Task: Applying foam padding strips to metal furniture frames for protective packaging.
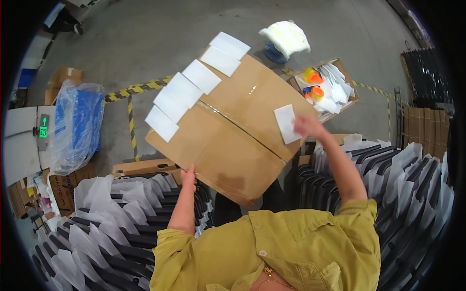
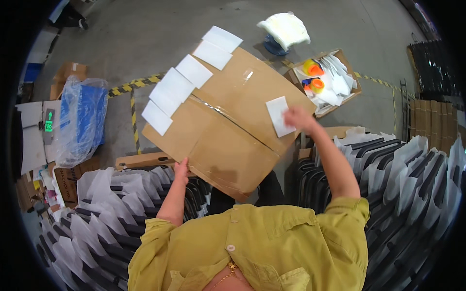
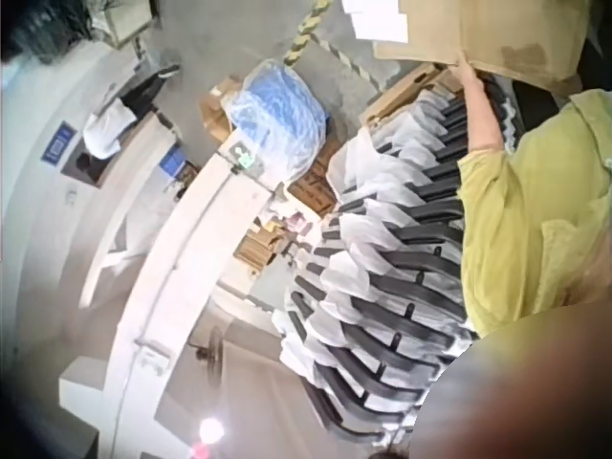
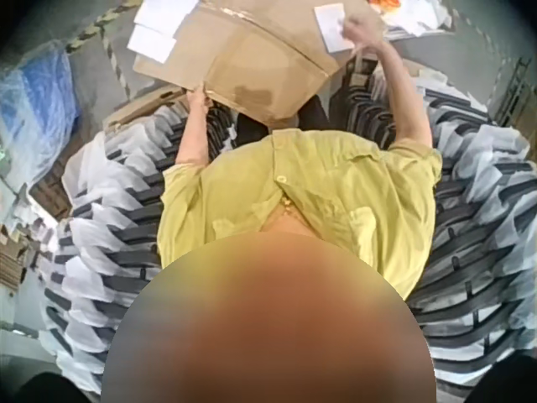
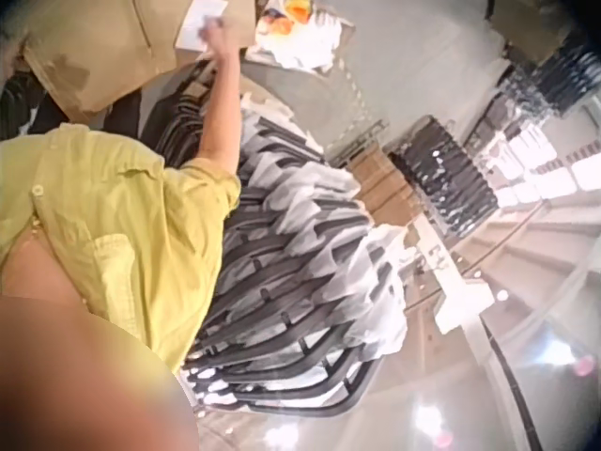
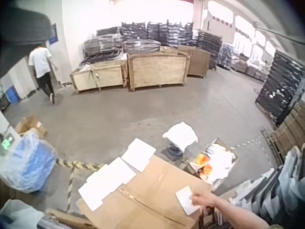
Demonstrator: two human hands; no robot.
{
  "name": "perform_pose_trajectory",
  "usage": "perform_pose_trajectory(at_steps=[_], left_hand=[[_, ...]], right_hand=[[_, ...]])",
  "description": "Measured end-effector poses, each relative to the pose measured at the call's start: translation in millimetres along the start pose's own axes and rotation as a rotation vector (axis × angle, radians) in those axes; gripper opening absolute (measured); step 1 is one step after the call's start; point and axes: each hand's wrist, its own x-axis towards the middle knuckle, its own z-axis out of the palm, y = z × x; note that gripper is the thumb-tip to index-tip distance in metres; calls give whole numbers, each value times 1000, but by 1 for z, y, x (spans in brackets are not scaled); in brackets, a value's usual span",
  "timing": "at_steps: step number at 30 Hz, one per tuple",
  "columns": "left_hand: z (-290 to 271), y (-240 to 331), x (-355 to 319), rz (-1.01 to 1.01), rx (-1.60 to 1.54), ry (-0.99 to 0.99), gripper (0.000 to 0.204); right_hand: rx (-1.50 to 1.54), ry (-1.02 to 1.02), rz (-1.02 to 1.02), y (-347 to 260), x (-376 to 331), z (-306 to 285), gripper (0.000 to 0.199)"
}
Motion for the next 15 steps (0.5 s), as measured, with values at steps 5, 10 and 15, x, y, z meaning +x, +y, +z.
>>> perform_pose_trajectory(at_steps=[5,10,15], left_hand=[[14,18,-20,24,-145,113,46],[25,21,-2,-7,-428,-45,48],[23,19,3,102,-565,-50,50]], right_hand=[[-379,311,-329,-27,109,-48,42],[-692,205,-88,-5,194,-49,66],[-575,112,15,-46,193,-27,52]])
